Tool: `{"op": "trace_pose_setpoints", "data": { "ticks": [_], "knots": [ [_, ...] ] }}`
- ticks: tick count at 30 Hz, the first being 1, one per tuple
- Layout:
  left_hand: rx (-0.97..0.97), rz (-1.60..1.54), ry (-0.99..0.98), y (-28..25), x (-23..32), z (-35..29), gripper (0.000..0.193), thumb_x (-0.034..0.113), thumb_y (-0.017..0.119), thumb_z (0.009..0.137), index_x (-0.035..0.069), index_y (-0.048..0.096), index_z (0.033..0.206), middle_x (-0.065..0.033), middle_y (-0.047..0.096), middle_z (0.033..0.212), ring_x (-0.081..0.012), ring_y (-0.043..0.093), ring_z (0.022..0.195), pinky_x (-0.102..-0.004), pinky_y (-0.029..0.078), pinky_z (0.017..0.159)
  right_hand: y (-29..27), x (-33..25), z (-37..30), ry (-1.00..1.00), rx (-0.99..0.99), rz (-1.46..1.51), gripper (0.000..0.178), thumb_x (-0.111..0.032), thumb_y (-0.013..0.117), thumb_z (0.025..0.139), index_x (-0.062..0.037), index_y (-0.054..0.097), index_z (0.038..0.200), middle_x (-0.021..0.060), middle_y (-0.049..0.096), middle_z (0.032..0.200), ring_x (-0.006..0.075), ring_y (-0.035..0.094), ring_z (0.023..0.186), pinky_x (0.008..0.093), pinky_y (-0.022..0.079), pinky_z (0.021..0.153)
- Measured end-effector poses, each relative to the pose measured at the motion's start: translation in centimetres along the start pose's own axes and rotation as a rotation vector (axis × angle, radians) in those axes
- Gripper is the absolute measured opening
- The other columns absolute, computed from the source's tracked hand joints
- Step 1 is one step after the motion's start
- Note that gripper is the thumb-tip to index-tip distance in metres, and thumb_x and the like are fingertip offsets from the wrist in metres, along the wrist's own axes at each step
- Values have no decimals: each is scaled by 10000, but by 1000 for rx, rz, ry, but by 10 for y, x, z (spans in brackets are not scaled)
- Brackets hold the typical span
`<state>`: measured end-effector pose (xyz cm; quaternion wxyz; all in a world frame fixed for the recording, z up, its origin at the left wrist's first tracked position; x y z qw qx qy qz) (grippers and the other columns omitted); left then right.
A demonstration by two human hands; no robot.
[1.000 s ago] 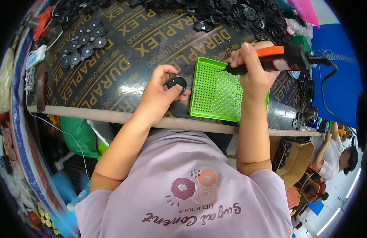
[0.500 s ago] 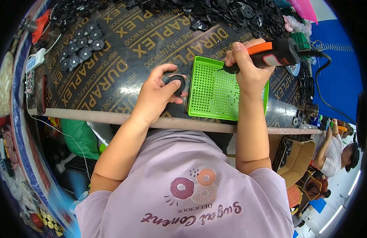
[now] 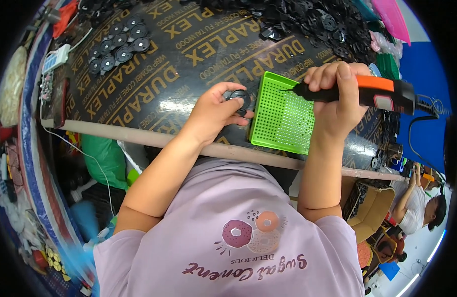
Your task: The person assembles small black plastic components by hand, joining them together with screws using an electric screwdriver at a factory workbench.
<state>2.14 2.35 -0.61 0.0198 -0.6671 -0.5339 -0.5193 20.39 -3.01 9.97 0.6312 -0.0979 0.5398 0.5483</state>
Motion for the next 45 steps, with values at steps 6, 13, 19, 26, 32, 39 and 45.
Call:
{"op": "trace_pose_setpoints", "data": {
  "ticks": [6, 13, 19, 26, 32, 39, 45],
  "knots": [
    [13, 33, 17, 1, 1, -1, 286, 6, 548, 896, -10, 499, 1177, -119, 615, 997, -197, 674, 784, -268, 579, 613, 28, 31, -19, 32, -147, -23, 246, 109, 624, 797, -40, 459, 903, 71, 554, 705, 151, 589, 553, 282, 505, 510],
    [15, 58, 12, -1, 0, 1, 271, 6, 546, 899, -11, 508, 1166, -124, 619, 994, -194, 676, 786, -260, 580, 598, 31, 44, -24, -4, -132, -114, 275, 120, 686, 744, -29, 492, 869, 69, 588, 735, 93, 584, 554, 224, 492, 501],
    [10, 32, 16, -4, -2, 1, 255, 5, 539, 904, -7, 514, 1157, -135, 617, 1013, -203, 677, 787, -267, 589, 609, 36, 43, -23, -21, -361, -75, 223, 105, 618, 787, -44, 469, 863, 69, 567, 688, 121, 559, 557, 274, 476, 549],
    [-22, 42, 21, -5, -3, 3, 247, 0, 523, 910, -12, 510, 1156, -137, 625, 1018, -205, 677, 788, -269, 594, 616, 38, 40, -31, 28, -377, -132, 223, 122, 565, 809, -55, 442, 866, 79, 551, 670, 147, 549, 554, 336, 496, 606],
    [-9, 77, 31, -1, -1, 1, 267, -7, 511, 915, -16, 491, 1180, -153, 634, 1033, -208, 678, 808, -266, 590, 630, 38, 32, -28, 56, -396, -87, 260, 118, 620, 781, -56, 460, 889, 76, 562, 686, 162, 563, 575, 334, 496, 615],
    [50, 134, 56, 2, 2, -11, 316, 3, 518, 914, 6, 478, 1228, -107, 588, 1056, -220, 654, 924, -316, 575, 768, -16, 0, 1, -22, 59, -274, 154, 11, 744, 761, -3, 590, 748, 49, 609, 638, 105, 577, 493, 212, 457, 480],
    [50, 274, 187, -2, 15, -11, 276, 13, 580, 890, 26, 505, 1155, -99, 606, 1045, -193, 650, 921, -289, 568, 711, -30, 4, 6, -3, 81, -420, 134, 48, 610, 836, -18, 506, 782, 78, 517, 584, 173, 511, 470, 322, 472, 514]
  ]
}}
Point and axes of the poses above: each hand's wrist, its own z-axis towards the middle knuckle, its own y-axis out of the palm, x = y × z, the point moved 3 cm from there along z, towards the middle knuckle
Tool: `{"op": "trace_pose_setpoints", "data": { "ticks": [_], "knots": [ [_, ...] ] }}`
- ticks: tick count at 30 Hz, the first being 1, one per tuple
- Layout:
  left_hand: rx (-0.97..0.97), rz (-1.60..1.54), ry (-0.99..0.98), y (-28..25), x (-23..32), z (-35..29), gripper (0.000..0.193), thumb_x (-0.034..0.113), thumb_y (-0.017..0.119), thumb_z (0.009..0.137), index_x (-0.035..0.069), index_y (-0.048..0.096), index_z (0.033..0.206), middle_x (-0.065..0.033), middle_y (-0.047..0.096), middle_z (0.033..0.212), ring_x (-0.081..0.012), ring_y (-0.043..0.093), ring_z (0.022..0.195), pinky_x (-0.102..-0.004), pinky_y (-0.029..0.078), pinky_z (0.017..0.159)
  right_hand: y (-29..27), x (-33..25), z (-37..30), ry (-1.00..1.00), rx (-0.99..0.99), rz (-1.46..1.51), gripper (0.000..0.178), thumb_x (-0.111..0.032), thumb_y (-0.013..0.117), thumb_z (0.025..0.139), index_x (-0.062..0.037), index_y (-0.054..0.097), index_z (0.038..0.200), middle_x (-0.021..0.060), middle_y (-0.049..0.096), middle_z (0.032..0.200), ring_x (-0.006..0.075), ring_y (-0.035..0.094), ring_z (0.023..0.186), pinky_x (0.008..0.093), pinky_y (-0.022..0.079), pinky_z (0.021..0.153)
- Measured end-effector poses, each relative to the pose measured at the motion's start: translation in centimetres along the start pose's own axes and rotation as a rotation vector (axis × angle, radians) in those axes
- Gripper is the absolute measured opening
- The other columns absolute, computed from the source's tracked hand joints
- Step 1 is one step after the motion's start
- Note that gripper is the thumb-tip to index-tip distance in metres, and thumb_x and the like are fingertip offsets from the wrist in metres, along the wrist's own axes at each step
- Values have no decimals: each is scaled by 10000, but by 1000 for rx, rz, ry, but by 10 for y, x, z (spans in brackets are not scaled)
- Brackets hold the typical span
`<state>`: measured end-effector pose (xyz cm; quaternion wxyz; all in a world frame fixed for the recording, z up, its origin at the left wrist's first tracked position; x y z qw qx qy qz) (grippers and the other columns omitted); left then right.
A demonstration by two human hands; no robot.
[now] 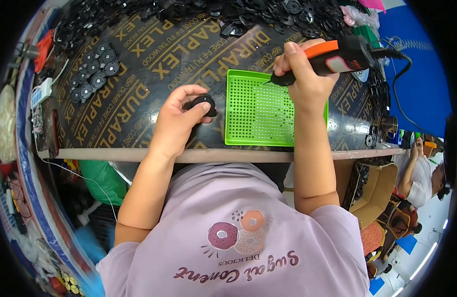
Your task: The person assembles small black plastic components by hand, joining them together with screws using an electric screwdriver at a factory workbench.
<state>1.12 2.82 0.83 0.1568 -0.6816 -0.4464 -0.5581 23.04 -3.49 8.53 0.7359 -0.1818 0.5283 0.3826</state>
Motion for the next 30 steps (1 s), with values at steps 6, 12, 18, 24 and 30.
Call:
{"op": "trace_pose_setpoints", "data": {
  "ticks": [6, 12, 18, 24, 30],
  "knots": [
    [58, 62, -104, 1, 8, -1, 236, 42, 588, 899, 53, 505, 1120, -104, 654, 1013, -165, 668, 825, -248, 548, 638, -2, 14, -1, 11, 10, 96, 156, 0, 757, 738, -10, 604, 763, 26, 608, 635, 97, 582, 498, 219, 462, 461],
    [0, 20, -120, 6, 2, 2, 245, 57, 542, 926, 44, 464, 1158, -116, 645, 1020, -182, 679, 814, -250, 556, 634, 0, 14, -3, -11, 14, 54, 168, 7, 749, 735, -27, 585, 736, 12, 596, 628, 84, 569, 500, 218, 452, 465],
    [-37, -29, -136, 8, -7, 4, 251, 37, 504, 931, 22, 434, 1172, -136, 634, 1031, -213, 686, 829, -267, 567, 634, 5, 13, -3, -70, -4, 10, 156, 14, 750, 735, -19, 598, 749, 10, 599, 628, 87, 574, 517, 222, 448, 482],
    [-36, -148, -147, 6, -13, 6, 271, 16, 500, 924, -19, 404, 1176, -143, 593, 1000, -235, 687, 819, -253, 577, 619, 3, -6, 1, -55, -29, 219, 135, 8, 691, 802, -1, 571, 741, 72, 585, 608, 137, 555, 482, 251, 467, 482],
    [-71, -158, -157, 7, -15, 7, 313, 40, 485, 944, 0, 463, 1254, -107, 588, 1004, -211, 687, 821, -251, 569, 637, 41, -14, -20, 90, -238, 405, 106, -123, 516, 905, -66, 452, 844, 74, 485, 633, 192, 495, 542, 373, 456, 586]
  ]
}}
Point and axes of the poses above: each hand's wrist, its own z-axis towards the middle knuckle, its own y-axis out of the palm, x = y × z, the point moved 3 cm from there along z, towards the middle knuckle
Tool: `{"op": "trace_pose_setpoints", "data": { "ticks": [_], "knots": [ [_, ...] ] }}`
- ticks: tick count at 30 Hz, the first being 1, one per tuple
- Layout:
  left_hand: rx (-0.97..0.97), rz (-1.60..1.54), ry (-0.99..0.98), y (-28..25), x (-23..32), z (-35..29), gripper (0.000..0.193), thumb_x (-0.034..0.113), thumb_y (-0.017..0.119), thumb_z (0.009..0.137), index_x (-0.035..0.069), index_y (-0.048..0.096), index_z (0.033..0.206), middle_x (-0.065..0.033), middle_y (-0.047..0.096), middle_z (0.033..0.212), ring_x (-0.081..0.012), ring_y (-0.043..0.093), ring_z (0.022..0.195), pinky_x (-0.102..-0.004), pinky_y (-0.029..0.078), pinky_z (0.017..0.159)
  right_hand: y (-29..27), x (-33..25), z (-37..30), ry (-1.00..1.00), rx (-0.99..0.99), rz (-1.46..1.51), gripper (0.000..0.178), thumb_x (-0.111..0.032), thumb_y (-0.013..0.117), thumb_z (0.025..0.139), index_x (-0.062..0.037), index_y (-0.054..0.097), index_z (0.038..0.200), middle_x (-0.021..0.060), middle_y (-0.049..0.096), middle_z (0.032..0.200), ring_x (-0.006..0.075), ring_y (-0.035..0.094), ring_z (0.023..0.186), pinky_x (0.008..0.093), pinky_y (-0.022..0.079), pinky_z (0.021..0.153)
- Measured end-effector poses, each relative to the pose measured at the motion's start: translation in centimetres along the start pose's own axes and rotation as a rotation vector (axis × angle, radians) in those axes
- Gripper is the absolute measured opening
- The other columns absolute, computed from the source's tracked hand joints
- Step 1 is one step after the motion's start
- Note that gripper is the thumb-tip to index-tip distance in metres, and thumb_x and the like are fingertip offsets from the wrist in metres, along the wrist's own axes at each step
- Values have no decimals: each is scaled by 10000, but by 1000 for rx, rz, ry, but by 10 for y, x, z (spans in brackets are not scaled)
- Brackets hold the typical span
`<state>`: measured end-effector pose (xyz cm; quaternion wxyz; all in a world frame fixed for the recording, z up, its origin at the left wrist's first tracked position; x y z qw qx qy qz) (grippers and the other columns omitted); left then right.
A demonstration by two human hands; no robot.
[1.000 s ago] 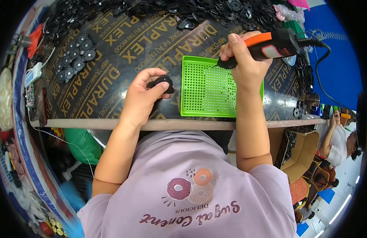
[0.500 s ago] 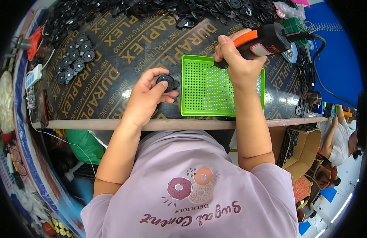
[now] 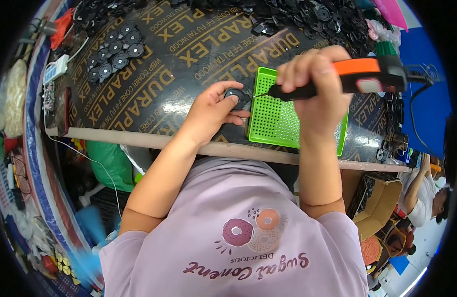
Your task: The person assembles small black plastic components by hand, joining them together with screws using an electric screwdriver at a factory workbench.
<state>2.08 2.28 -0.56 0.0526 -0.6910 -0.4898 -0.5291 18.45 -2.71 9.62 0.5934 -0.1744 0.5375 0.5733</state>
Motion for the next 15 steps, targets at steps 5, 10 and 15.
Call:
{"op": "trace_pose_setpoints", "data": {
  "ticks": [5, 10, 15],
  "knots": [
    [12, -1, -3, 0, 0, 0, 276, 45, 498, 942, 3, 502, 1215, -104, 608, 983, -201, 690, 796, -254, 572, 633, 17, 15, -4, -31, -86, -179, 113, 6, 545, 857, -40, 442, 845, 97, 506, 601, 186, 500, 484, 359, 465, 538],
    [-4, -19, 4, -2, -2, 1, 261, 46, 500, 941, 5, 506, 1198, -117, 637, 996, -193, 689, 790, -258, 574, 626, 19, 23, -7, -54, -120, -299, 183, 76, 587, 823, -45, 449, 839, 79, 529, 625, 157, 535, 495, 338, 483, 531],
    [-9, -8, -10, -4, -4, 3, 249, 42, 498, 940, 3, 508, 1185, -122, 641, 1010, -188, 688, 786, -260, 574, 625, 21, 25, -8, -57, -144, -304, 194, 97, 571, 820, -48, 444, 839, 78, 540, 644, 148, 536, 504, 332, 484, 542]
  ]
}}
Point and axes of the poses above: each hand's wrist, its own z-axis towards the middle knuckle, its own y-axis out of the palm, x = y × z, the point moved 3 cm from there along z, towards the middle knuckle
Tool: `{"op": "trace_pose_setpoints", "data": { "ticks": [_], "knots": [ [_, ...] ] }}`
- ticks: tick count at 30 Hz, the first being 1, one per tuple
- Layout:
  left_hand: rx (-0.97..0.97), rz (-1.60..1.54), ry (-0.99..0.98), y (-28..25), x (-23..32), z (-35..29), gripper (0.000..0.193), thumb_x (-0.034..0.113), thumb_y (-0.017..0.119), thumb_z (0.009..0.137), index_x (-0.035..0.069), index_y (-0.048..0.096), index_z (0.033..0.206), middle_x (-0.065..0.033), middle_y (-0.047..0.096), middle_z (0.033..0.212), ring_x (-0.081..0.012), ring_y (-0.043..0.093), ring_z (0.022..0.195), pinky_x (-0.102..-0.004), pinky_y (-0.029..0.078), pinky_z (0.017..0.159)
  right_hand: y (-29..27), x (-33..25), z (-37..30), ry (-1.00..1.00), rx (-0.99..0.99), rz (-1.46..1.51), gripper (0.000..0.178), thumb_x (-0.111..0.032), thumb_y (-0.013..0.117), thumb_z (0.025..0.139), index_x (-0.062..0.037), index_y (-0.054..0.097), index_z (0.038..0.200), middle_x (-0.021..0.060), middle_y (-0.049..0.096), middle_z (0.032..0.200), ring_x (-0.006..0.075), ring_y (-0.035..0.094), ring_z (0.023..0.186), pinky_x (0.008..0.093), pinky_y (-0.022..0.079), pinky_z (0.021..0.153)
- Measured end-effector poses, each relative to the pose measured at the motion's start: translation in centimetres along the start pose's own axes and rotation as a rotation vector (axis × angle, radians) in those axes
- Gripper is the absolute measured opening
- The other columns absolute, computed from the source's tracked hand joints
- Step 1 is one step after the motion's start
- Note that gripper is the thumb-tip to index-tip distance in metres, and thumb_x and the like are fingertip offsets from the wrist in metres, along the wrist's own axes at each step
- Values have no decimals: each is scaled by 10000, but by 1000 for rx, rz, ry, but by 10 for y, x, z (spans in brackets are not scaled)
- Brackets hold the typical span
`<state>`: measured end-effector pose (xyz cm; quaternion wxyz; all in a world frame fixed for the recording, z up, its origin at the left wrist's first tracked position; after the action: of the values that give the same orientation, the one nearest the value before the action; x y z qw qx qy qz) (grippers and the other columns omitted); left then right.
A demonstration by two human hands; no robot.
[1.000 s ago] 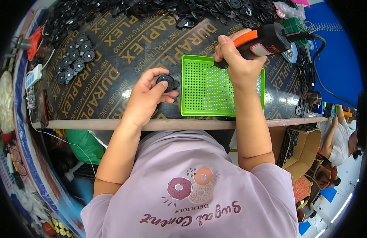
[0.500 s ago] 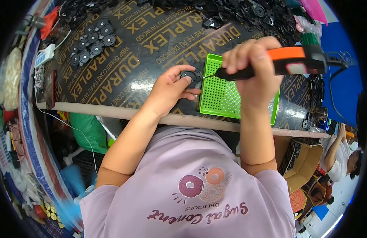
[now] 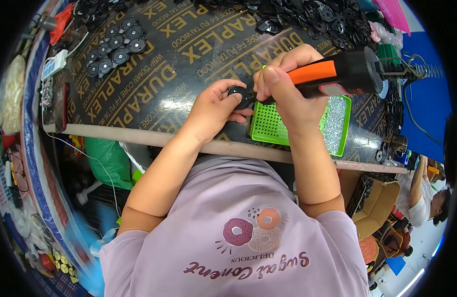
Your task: The person assembles small black plastic components by hand, joining them together with screws using an electric screwdriver at a factory workbench.
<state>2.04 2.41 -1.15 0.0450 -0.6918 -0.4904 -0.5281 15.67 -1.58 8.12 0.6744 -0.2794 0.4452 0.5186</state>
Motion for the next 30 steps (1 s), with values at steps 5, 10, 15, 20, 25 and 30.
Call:
{"op": "trace_pose_setpoints", "data": {
  "ticks": [5, 10, 15, 20, 25, 30],
  "knots": [
    [-16, -58, 1, -1, 0, 0, 229, 36, 496, 937, 1, 509, 1163, -121, 643, 989, -183, 683, 763, -261, 575, 625, 4, 1, -5, 47, -131, 109, 224, 134, 548, 802, -52, 433, 846, 77, 547, 671, 135, 535, 533, 317, 480, 563],
    [6, -67, 20, -1, 1, -1, 224, 26, 494, 935, 2, 500, 1157, -118, 642, 967, -187, 677, 749, -271, 579, 632, 5, 5, -9, -52, -103, 23, 234, 129, 564, 801, -55, 432, 860, 79, 549, 685, 130, 532, 545, 322, 482, 581],
    [-13, -30, 18, 0, 6, -2, 221, 20, 485, 936, -2, 495, 1157, -126, 637, 973, -197, 677, 767, -275, 580, 645, 4, 6, -10, -67, -114, 100, 241, 126, 579, 801, -55, 434, 866, 80, 554, 697, 129, 534, 555, 322, 482, 595],
    [-4, -55, 13, 0, 3, -2, 221, 28, 484, 941, -2, 496, 1160, -124, 627, 964, -197, 674, 768, -268, 576, 647, -2, -9, 3, -109, -207, 225, 233, 3, 681, 807, -59, 466, 872, 82, 556, 683, 178, 552, 551, 345, 486, 580],
    [-78, 318, 4, -10, 27, -50, 227, 35, 485, 941, 8, 530, 1162, -91, 619, 989, -161, 665, 808, -252, 546, 640, -53, -17, 17, -60, 215, 138, 137, 46, 660, 798, -7, 534, 783, 70, 581, 605, 134, 558, 496, 235, 456, 488],
    [-576, 1043, -137, -44, 49, -110, 218, 10, 573, 828, 52, 630, 1034, -93, 676, 928, -244, 646, 835, -336, 505, 738, -75, 1, 11, 26, 332, 0, 123, 23, 698, 781, 9, 586, 731, 48, 583, 570, 109, 563, 481, 220, 444, 483]
  ]
}}
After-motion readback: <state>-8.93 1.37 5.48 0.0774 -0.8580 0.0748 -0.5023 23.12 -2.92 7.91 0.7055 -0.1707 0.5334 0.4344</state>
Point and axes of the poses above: each hand's wrist, its own z-axis towards the middle knuckle, its own y-axis out of the palm, x = y × z, the point moved 3 cm from there along z, towards the middle knuckle
